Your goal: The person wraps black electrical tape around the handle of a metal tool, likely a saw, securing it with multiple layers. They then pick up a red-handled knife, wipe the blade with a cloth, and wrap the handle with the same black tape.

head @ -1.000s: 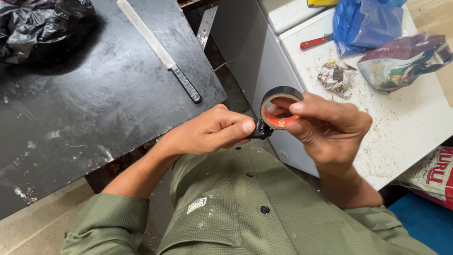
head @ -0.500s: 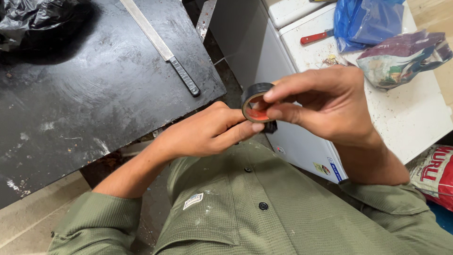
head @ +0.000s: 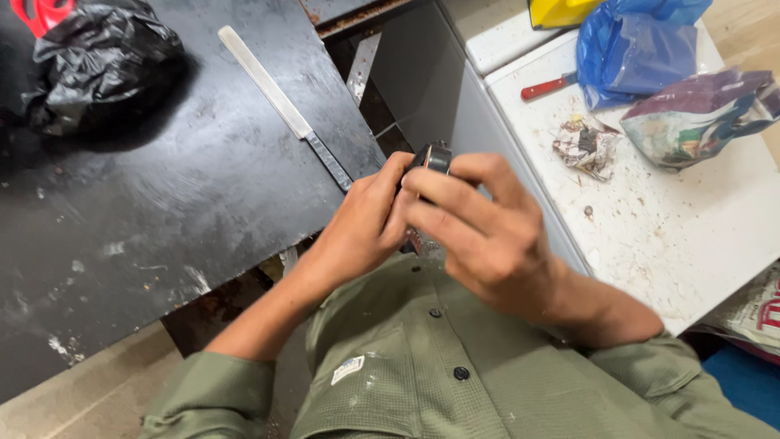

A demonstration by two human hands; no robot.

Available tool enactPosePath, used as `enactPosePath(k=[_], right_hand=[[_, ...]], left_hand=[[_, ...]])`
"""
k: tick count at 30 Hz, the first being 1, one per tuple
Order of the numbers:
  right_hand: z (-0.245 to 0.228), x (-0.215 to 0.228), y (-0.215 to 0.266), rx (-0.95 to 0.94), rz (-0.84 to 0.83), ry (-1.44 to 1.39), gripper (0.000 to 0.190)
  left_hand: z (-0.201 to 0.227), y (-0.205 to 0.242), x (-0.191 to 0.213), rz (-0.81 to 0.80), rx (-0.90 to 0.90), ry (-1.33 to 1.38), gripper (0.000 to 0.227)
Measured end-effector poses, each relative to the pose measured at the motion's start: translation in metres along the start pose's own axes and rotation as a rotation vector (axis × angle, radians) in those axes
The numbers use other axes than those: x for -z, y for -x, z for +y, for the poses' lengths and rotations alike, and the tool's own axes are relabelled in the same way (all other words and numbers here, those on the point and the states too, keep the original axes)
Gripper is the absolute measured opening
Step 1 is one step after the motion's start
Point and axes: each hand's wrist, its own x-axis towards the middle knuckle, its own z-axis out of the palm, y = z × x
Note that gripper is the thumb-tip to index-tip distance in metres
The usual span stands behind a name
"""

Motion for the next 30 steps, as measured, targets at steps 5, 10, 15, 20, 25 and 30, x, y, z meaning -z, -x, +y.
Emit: enactPosePath(k=[5,10,15,20,25,30], right_hand=[[-0.013,-0.016,0.01,-0.12,0.154,-0.284,0.025],[-0.028,-0.04,0.027,-0.356,0.406,-0.761,0.035],[-0.029,-0.052,0.042,-0.511,0.483,-0.963,0.036],[-0.029,-0.054,0.046,-0.525,0.435,-1.091,0.037],[-0.034,-0.053,0.042,-0.548,0.352,-1.176,0.04],[-0.037,-0.051,0.039,-0.618,0.31,-1.177,0.034]], left_hand=[[0.003,0.005,0.005,0.137,0.001,0.054,0.028],[-0.001,0.007,0.003,0.148,-0.081,0.058,0.032],[-0.016,0.014,0.003,0.106,-0.045,0.214,0.035],[-0.028,0.019,0.007,0.007,0.147,0.688,0.048],[-0.029,0.025,0.015,-0.003,0.126,0.767,0.046],[-0.034,0.028,0.019,-0.007,0.084,0.796,0.046]])
